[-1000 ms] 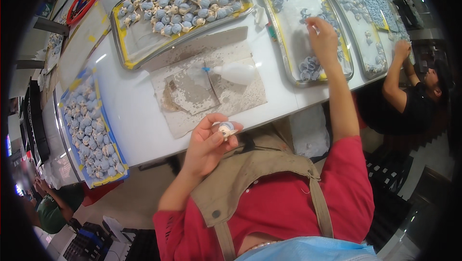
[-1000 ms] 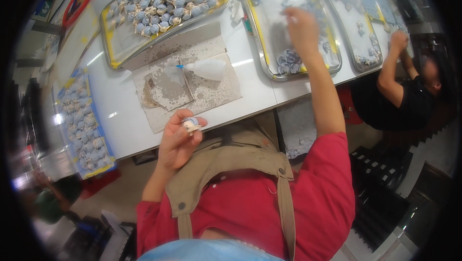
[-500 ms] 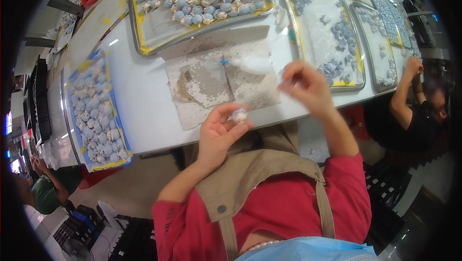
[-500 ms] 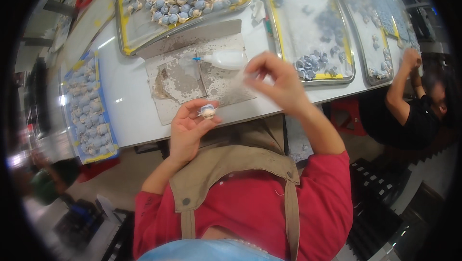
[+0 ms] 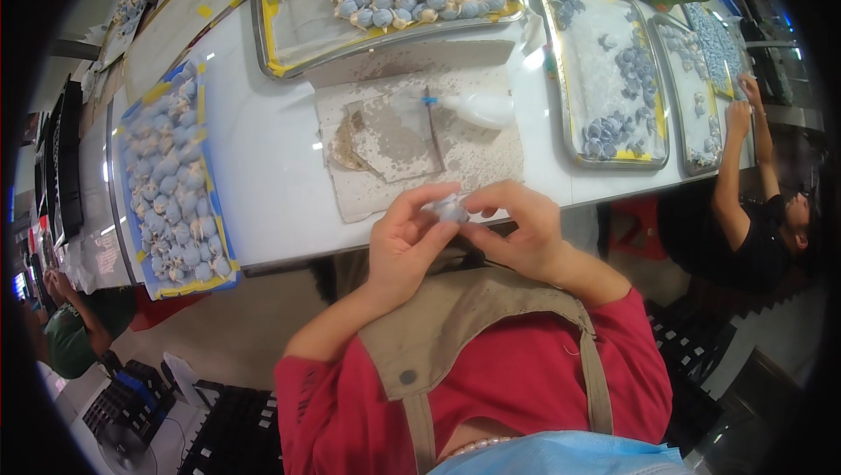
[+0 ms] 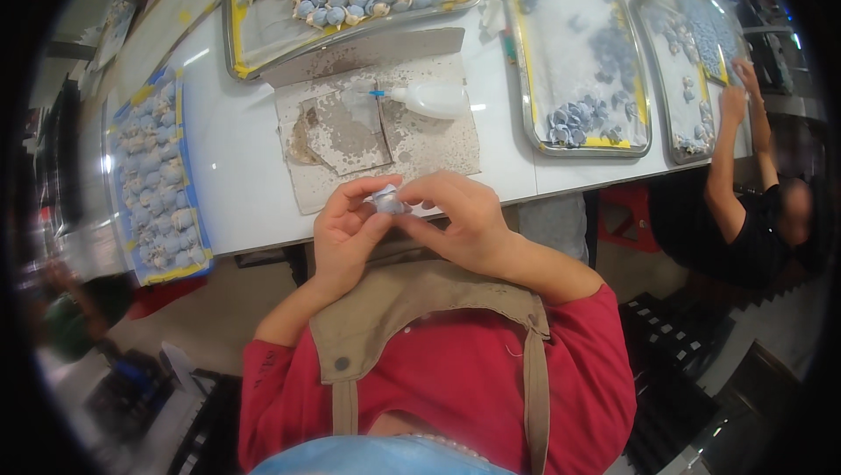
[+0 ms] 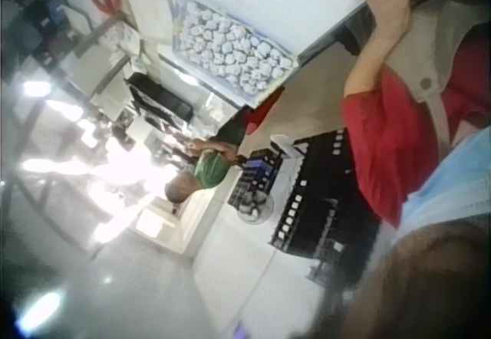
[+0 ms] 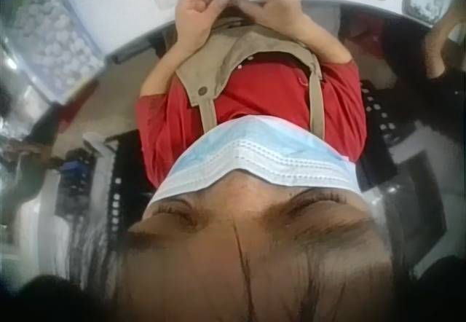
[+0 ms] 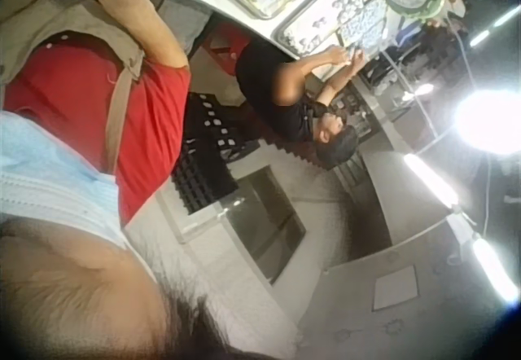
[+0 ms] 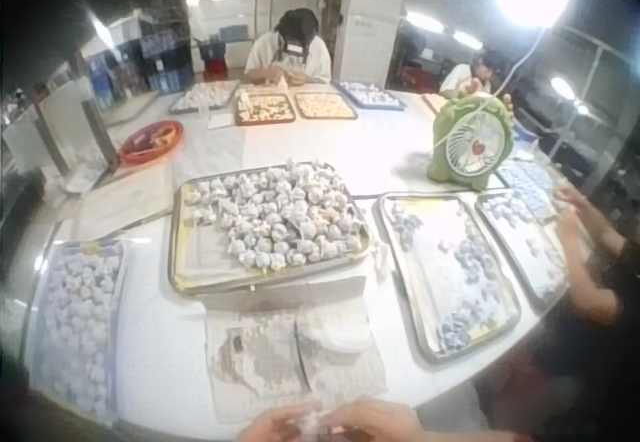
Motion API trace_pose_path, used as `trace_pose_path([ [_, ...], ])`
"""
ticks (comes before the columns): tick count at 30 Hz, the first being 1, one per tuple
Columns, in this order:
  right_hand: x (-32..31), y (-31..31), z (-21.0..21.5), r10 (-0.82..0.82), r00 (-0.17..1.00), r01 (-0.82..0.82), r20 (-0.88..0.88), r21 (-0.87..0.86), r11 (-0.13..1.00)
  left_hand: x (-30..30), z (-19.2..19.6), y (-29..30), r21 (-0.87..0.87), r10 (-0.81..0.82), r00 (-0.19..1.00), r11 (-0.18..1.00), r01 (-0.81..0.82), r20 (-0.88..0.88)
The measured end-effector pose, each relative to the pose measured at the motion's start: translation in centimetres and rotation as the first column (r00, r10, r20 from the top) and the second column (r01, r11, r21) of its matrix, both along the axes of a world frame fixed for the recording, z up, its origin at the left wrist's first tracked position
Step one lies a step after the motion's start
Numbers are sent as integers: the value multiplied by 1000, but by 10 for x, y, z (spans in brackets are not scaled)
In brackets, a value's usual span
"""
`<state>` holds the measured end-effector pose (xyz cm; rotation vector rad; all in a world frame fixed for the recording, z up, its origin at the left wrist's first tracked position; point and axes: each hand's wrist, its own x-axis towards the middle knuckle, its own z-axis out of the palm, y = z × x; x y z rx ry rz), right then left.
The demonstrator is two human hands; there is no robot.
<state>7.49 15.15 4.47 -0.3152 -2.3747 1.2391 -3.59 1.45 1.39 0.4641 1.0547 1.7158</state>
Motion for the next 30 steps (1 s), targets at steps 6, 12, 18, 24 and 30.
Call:
trace_pose_path([
  [6,2,-6,-5,-53,997,55,-59,29,998,0,0,-2,-46,-19,993,999,13,-113],
  [12,9,-5,-8,-56,996,63,-71,100,993,4,3,5,-82,35,994,996,-43,-101],
  [18,8,0,-2,-30,997,37,-74,93,995,5,4,3,-98,24,980,994,-44,-196],
  [24,9,16,-22,99,980,-105,-170,-24,994,3,3,8,29,51,961,999,-45,-272],
  [30,0,11,-15,101,988,-153,-115,-762,629,0,8,7,11,-11,983,1000,13,-184],
])
